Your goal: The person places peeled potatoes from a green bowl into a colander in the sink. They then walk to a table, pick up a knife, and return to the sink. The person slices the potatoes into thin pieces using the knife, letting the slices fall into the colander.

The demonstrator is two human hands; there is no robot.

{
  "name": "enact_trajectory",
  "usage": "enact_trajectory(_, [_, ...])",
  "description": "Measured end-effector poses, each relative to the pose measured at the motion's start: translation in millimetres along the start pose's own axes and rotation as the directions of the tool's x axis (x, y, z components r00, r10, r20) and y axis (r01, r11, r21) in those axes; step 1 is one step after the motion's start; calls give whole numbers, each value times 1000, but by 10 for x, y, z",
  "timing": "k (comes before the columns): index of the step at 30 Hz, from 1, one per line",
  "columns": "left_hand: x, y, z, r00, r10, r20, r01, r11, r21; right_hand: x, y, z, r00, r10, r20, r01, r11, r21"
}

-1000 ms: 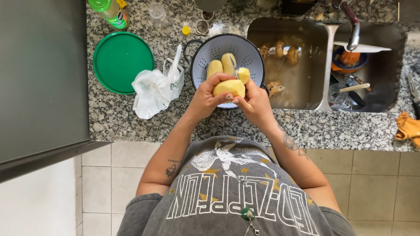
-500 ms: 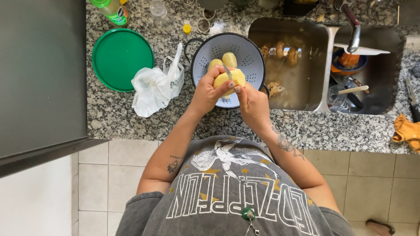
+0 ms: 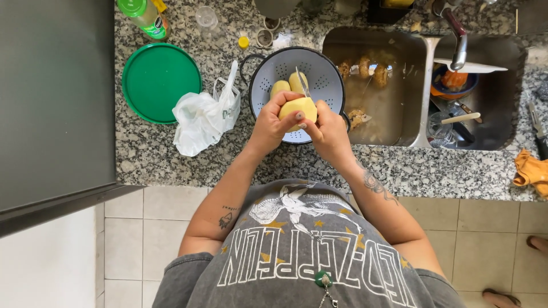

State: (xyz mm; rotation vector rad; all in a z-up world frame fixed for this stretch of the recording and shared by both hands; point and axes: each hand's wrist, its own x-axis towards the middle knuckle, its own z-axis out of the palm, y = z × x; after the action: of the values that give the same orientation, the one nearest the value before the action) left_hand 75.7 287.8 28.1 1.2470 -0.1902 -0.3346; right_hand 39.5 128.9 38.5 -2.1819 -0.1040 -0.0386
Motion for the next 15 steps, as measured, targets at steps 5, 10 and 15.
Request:
enact_trajectory(5, [6,64,24,999,32,-26,-31,999,29,-50,-143,20,999,5,-34,-5,1000,0])
enact_trajectory(10, [42,106,45,999,16,-32,-15,999,42,-90,-289,-6,997,-14,-70,7,995,-99])
enact_trajectory(15, [44,71,-35,999,29,-24,-28,998,58,-112,61,109,998,53,-22,-52,998,23])
